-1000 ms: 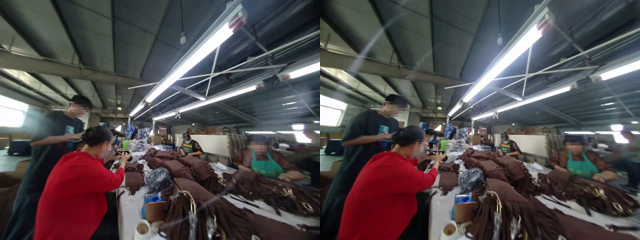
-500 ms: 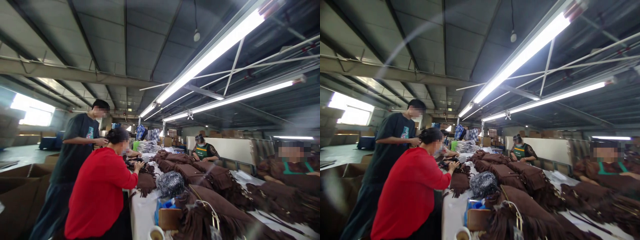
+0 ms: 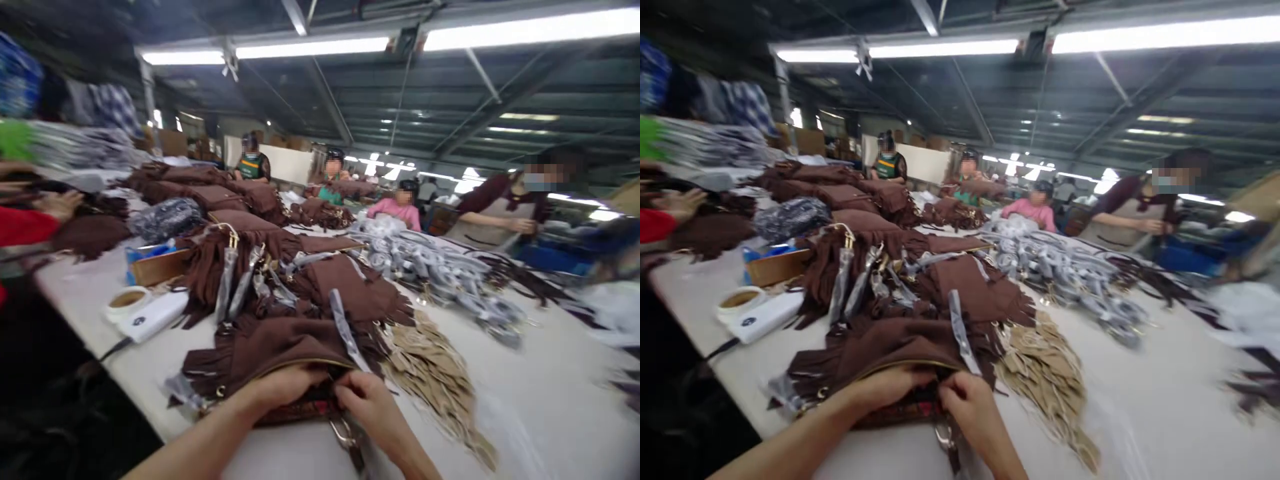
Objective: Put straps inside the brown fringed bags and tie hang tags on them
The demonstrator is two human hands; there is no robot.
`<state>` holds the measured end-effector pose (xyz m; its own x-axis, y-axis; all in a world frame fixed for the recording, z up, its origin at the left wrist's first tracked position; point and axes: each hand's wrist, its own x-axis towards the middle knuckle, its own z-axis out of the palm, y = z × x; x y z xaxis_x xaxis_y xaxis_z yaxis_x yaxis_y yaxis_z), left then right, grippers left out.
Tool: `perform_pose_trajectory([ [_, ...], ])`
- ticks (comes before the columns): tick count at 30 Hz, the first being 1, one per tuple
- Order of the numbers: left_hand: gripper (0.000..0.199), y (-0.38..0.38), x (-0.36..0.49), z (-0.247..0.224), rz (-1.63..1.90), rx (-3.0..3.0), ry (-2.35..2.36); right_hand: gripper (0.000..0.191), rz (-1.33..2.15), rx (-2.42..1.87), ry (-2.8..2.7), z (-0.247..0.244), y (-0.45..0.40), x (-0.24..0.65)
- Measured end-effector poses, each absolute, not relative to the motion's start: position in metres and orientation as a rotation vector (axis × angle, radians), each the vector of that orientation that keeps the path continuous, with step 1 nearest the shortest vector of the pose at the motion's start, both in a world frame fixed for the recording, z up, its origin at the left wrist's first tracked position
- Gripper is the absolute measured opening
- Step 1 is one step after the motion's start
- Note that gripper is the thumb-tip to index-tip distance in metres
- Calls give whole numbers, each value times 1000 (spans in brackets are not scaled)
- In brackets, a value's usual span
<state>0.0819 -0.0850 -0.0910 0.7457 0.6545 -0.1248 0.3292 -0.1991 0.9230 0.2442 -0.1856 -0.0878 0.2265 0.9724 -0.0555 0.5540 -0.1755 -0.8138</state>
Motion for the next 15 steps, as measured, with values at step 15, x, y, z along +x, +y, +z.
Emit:
perform_pose_trajectory([
  [15, 36, -81, 87, -105, 355, 1672, 904, 17, 649, -1929, -1328, -88, -177, 227],
])
